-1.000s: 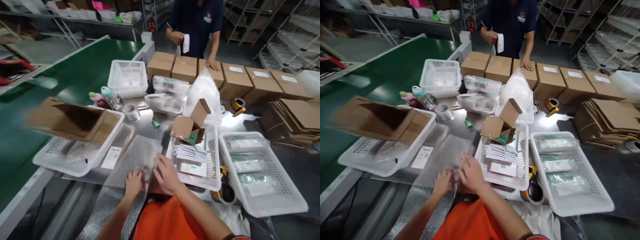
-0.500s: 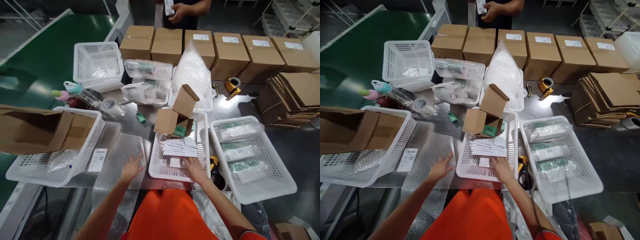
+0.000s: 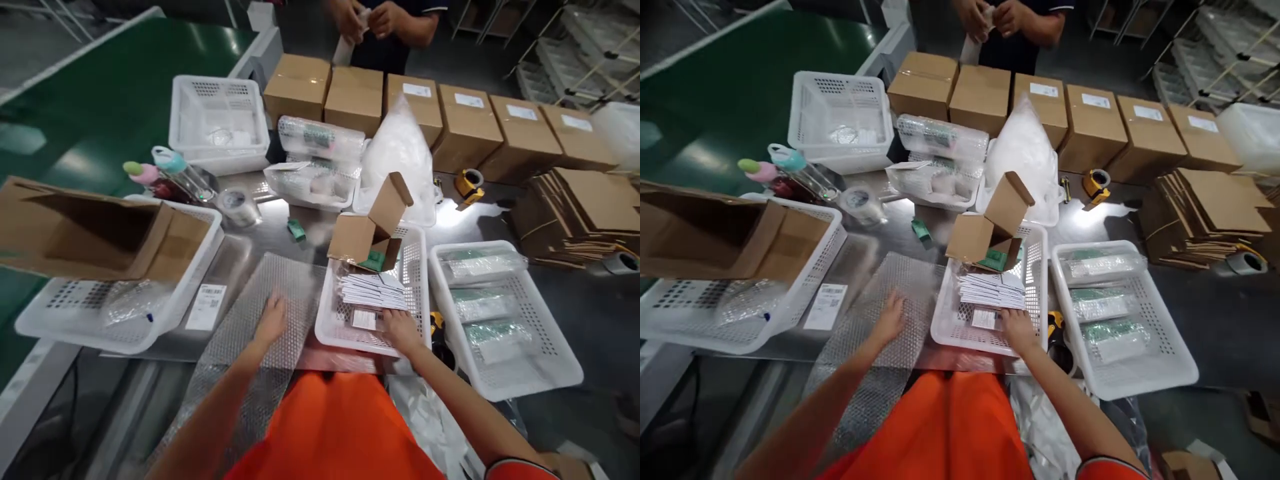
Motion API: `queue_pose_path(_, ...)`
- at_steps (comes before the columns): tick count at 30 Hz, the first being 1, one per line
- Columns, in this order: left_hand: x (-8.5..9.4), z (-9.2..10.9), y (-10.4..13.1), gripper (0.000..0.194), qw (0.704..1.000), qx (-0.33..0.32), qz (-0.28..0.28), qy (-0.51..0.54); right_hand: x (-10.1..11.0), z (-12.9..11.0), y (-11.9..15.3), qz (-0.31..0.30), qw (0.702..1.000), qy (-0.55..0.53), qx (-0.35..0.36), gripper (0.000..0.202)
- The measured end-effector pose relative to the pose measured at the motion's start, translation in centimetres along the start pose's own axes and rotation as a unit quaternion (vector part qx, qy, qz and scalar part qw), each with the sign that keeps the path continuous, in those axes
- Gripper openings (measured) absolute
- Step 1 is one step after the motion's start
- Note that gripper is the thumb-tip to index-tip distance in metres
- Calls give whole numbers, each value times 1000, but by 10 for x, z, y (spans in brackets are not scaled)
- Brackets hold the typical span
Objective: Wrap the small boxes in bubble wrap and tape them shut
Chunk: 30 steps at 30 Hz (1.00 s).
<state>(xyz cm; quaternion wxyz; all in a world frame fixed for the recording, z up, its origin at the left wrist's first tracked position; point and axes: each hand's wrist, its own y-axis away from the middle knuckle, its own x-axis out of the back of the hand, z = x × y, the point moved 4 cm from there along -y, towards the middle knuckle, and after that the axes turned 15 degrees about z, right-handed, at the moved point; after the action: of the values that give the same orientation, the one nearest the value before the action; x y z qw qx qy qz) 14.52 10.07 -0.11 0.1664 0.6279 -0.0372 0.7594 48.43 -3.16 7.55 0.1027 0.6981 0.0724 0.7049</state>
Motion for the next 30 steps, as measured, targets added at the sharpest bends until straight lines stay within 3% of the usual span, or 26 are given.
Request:
queue_pose_path(4,6,-14,24,52,999,25,30,-30,-7,1,-3,35,999,6,12,54)
queue_pose_path(8,9,-24,32,64,999,26,16,-24,-11,6,-8,38,999,9,5,57)
queue_pose_path(11,9,-35,33,72,1000,12,7,-5,-7,16,-6,73,997,-24,-1,48)
queue_pose_path(14,5,-44,37,76,999,-17,-28,16,10,27,11,114,988,-96,40,34)
queue_pose_path(18,1,-54,39,80,999,4,-35,25,63,18,40,231,956,-142,114,41)
queue_pose_path(21,-2,-59,38,85,999,28,-27,36,107,-28,34,316,928,-154,126,48)
queue_pose_path(24,-5,-64,37,89,998,27,-17,48,126,-108,-13,341,915,-186,113,52)
queue_pose_path(27,-6,-68,36,92,997,40,-11,60,110,-193,-78,280,938,-179,96,50)
queue_pose_path(30,-6,-70,36,94,995,56,-6,87,76,-249,-126,169,975,-125,73,45)
